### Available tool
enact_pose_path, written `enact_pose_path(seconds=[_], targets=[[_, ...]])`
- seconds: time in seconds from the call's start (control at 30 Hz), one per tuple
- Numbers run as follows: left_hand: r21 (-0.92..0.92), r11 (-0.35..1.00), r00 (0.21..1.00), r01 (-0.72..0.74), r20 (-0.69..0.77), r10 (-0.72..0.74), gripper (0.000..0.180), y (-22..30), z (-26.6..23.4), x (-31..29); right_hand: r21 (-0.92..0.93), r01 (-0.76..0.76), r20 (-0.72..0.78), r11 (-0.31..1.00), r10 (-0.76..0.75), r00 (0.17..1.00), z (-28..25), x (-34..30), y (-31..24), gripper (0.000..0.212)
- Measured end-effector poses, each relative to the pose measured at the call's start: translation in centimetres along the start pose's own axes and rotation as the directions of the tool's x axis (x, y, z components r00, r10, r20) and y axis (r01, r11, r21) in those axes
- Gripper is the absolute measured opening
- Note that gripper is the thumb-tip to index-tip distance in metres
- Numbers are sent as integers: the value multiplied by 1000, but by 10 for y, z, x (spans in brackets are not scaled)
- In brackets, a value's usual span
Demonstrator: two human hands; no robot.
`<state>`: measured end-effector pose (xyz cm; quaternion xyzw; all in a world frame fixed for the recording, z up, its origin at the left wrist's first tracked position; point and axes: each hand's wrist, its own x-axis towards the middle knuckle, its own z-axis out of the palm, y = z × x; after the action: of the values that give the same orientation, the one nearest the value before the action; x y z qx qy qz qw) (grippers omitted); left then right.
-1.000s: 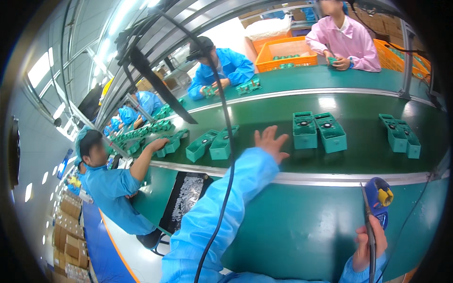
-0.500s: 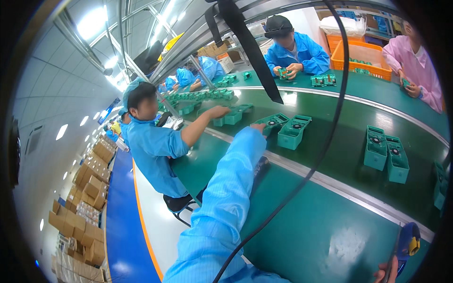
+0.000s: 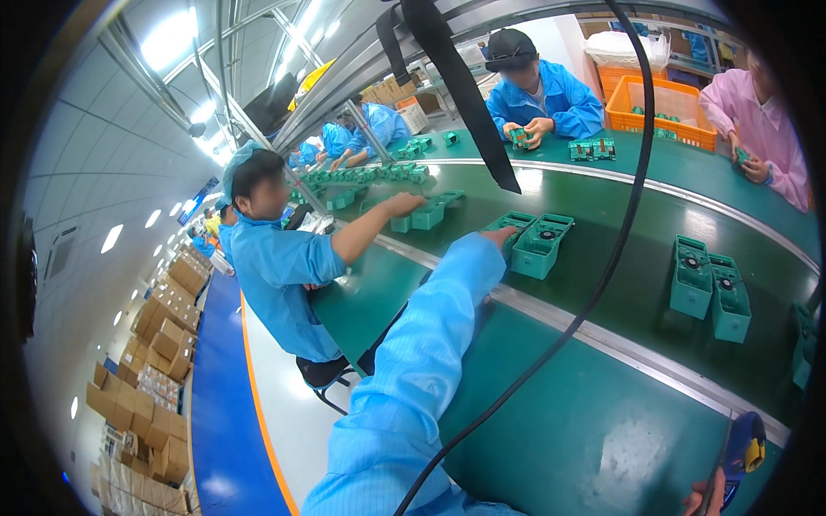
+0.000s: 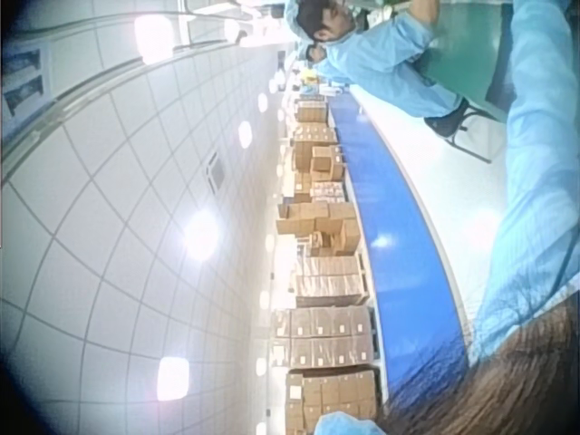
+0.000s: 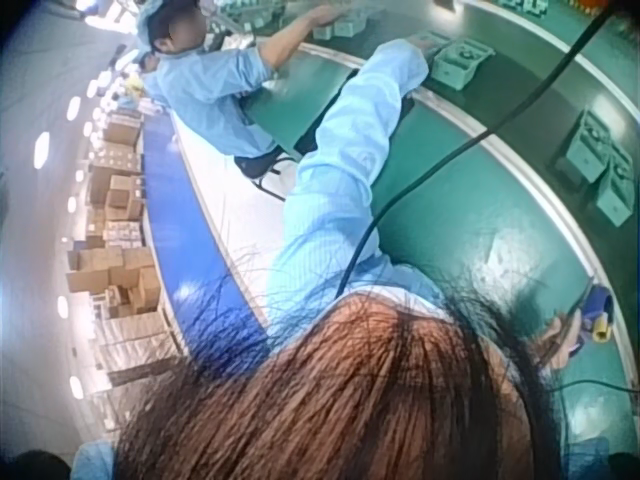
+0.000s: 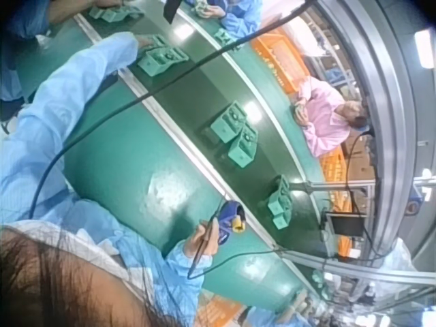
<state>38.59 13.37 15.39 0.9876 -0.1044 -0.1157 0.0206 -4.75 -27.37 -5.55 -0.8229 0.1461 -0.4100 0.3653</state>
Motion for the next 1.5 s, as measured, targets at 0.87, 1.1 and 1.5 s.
enact_pose_path(seconds=[0.87, 1.1, 1.5], targets=[[-121, 883, 885, -454, 51, 463, 52, 47, 39, 27, -31, 23, -7, 999, -23, 1000, 17, 9, -38, 50], [-90, 744, 750, -662, -85, 656, 32, 77, 42, -95, -44, 45, -18, 998, -46, 999, 18, 9, -43, 48], [-34, 683, 632, -729, -417, 653, 11, 83, 143, -242, 44, -137, -36, 990, 139, 990, 24, 16, -82, 42]])
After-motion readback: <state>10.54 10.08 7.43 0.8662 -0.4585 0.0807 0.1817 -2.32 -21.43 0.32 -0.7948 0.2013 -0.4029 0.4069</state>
